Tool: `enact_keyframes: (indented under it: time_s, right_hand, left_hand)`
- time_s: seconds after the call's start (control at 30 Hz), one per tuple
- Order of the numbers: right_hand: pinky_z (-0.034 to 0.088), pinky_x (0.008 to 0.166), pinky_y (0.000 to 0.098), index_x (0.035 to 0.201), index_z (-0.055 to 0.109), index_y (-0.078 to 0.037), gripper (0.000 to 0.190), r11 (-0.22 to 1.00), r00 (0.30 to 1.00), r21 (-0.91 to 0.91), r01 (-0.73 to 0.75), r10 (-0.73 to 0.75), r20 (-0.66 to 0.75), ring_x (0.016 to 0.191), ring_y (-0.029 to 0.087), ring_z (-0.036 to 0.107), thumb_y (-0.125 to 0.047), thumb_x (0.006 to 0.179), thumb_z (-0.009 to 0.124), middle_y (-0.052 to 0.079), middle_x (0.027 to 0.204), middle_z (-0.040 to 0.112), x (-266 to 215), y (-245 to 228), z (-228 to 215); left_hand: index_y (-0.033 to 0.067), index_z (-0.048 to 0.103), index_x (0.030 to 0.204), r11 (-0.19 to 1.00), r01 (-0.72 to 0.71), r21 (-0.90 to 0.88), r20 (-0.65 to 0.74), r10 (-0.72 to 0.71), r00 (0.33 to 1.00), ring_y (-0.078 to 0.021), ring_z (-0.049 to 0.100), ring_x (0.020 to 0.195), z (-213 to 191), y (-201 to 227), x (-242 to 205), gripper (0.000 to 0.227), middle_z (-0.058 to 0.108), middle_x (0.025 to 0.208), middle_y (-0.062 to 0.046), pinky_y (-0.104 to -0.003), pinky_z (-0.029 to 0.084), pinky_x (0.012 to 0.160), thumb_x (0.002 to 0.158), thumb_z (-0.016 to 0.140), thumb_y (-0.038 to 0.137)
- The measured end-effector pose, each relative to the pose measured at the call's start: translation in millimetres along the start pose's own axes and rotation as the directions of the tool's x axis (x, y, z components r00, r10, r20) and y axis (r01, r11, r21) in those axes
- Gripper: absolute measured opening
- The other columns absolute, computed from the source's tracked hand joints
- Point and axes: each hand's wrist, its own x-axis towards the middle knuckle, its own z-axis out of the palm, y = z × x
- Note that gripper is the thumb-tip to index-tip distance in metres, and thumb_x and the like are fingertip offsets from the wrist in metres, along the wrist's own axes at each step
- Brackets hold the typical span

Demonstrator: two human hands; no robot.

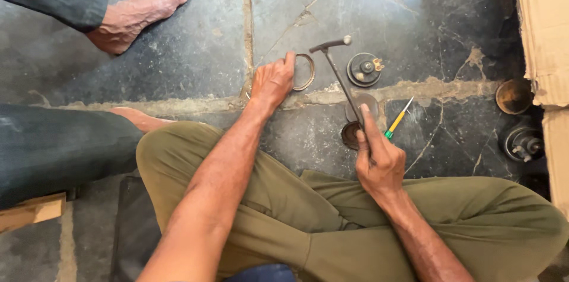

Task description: The person sits on a tiled floor and uses a hammer to repeatedly tap a small metal ring held in their left hand. They occasionally pause to adjust the ring or look at nearby metal components and tools. The task involves shaping or adjusting the metal ring through manual hammering.

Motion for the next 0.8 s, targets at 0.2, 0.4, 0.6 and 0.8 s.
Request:
enact_keyframes:
  time_s: [0.2, 0.4, 0.6, 0.8]
  right_hand:
    - [0.054, 0.066, 0.0505, 0.147, 0.055, -0.023, 0.049, 0.939, 0.892, -0.265, -0.219, 0.303, 0.336, 0.077, 0.041, 0.071, -0.019, 0.099, 0.063, 0.017, 0.093, 0.076, 5.3, 6.2, 4.8]
    - [0.056, 0.071, 0.0456, 0.154, 0.049, -0.017, 0.047, 0.999, 1.000, -0.017, -0.027, 0.028, 0.007, 0.090, 0.038, 0.074, -0.016, 0.108, 0.055, 0.019, 0.111, 0.073, -1.6, 4.4, 1.2]
    - [0.054, 0.064, 0.0506, 0.148, 0.053, -0.019, 0.053, 0.934, 0.874, -0.314, -0.170, 0.290, 0.390, 0.075, 0.039, 0.072, -0.016, 0.096, 0.064, 0.016, 0.093, 0.076, 6.3, 0.7, 7.1]
    - [0.053, 0.064, 0.0478, 0.154, 0.051, -0.016, 0.052, 0.993, 0.998, -0.112, -0.042, 0.046, 0.032, 0.081, 0.041, 0.070, -0.012, 0.102, 0.060, 0.020, 0.102, 0.073, 1.5, 1.1, -0.7]
  left_hand:
    - [0.0053, 0.055, 0.110, 0.999, 0.027, -0.045, -0.039, -0.029, 0.999, -0.0455, 0.070, 0.070, -4.5, 3.1, 3.7, 0.022, 0.071, 0.082, -0.021, -0.058, 0.053, 0.060, 0.089, 0.052, 0.002]
    - [0.0057, 0.055, 0.108, 0.999, 0.041, -0.033, -0.018, -0.041, 0.999, -0.0462, 0.070, 0.072, -2.9, 1.3, 2.2, 0.017, 0.071, 0.082, -0.022, -0.058, 0.054, 0.062, 0.091, 0.052, 0.004]
    - [0.0051, 0.054, 0.105, 0.999, 0.018, -0.048, -0.036, -0.020, 0.999, -0.0459, 0.070, 0.071, -5.2, 2.3, 4.0, 0.014, 0.071, 0.081, -0.022, -0.058, 0.054, 0.062, 0.091, 0.051, 0.003]
    - [0.0046, 0.053, 0.104, 1.000, 0.013, -0.026, -0.030, -0.014, 0.999, -0.0451, 0.070, 0.070, 0.2, 2.3, 4.8, 0.012, 0.071, 0.080, -0.022, -0.058, 0.054, 0.060, 0.092, 0.051, 0.002]
